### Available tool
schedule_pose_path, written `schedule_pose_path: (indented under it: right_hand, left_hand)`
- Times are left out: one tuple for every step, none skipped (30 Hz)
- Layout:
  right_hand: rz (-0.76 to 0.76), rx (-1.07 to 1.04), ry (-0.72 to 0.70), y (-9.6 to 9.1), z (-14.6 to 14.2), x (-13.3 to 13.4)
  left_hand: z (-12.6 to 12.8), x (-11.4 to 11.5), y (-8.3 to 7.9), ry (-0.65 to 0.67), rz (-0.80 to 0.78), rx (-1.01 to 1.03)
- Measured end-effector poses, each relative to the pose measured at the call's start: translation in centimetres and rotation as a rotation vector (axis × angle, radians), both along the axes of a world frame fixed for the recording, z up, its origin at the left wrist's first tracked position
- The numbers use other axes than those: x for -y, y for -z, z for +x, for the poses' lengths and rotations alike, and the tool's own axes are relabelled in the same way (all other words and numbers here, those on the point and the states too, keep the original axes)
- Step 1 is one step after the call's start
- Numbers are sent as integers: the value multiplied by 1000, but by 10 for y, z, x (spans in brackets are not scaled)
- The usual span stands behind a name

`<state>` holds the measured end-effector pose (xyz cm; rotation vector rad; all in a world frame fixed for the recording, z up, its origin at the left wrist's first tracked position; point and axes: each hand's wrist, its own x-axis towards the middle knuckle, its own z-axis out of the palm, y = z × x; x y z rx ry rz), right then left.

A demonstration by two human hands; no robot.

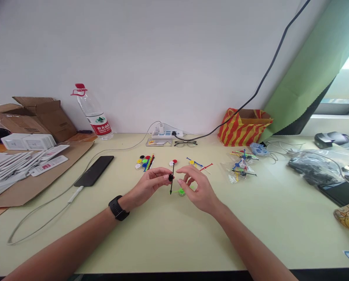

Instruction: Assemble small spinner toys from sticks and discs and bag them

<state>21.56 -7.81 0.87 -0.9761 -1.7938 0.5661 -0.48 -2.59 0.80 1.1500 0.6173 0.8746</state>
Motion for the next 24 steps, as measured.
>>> schedule_pose_path:
  right_hand:
    - [15, 11, -5, 0, 0, 0]
    - [26, 27, -12, 0, -1, 0]
    - [33, 48, -22, 1, -1, 0]
    - [38, 69, -36, 2, -1, 0]
    - [46, 83, -49, 3, -2, 0]
    - [60, 90, -60, 5, -2, -1]
    - [78, 91, -68, 6, -3, -2]
    - [99, 85, -68, 8, -3, -2]
    - [115, 78, -61, 8, -4, -2]
    - [125, 71, -48, 9, -4, -2]
    - [130, 64, -31, 8, -4, -2]
    - [131, 56, -13, 7, -4, -2]
    - [132, 45, 5, 5, -3, -1]
    - [131, 32, 22, 3, -2, 0]
    - [130, 20, 36, 0, -1, 1]
    - [126, 11, 49, -2, 0, 2]
    - [118, 4, 62, -4, 1, 2]
    - [106, -3, 75, -6, 2, 3]
    - [87, -10, 85, -7, 2, 3]
    - [60, -20, 89, -8, 3, 3]
    - [27, -34, 86, -8, 3, 4]
    - [-9, -53, 77, -8, 3, 4]
    - [-46, -73, 62, -7, 3, 4]
    - [-79, -90, 45, -6, 2, 4]
  left_hand:
    - [0, 0, -1, 9, 3, -5]
    - [0, 1, -1, 22, 8, -13]
    - [0, 1, -2, 38, 14, -22]
    - [0, 2, -3, 56, 20, -30]
    - [0, 3, -4, 71, 27, -37]
    - [0, 3, -4, 81, 32, -42]
    - [1, 4, -4, 85, 36, -43]
    - [1, 4, -4, 86, 39, -44]
    - [1, 4, -4, 83, 41, -43]
    - [0, 3, -3, 77, 44, -43]
    - [0, 3, -3, 73, 46, -44]
    - [0, 2, -2, 67, 49, -48]
    - [-1, 2, -1, 62, 51, -52]
    - [-1, 1, -1, 55, 51, -57]
    - [-1, 0, 0, 50, 50, -62]
    - [-2, 0, 0, 46, 49, -65]
    - [-2, -1, 1, 39, 49, -66]
    - [-2, -1, 1, 32, 49, -65]
    - [-2, -1, 1, 24, 51, -64]
    - [-2, -1, 2, 16, 54, -61]
    - [-2, -2, 2, 12, 56, -60]
    - [-2, -2, 2, 11, 57, -60]
    - [-2, -2, 2, 12, 58, -59]
    - [-2, -2, 2, 14, 58, -59]
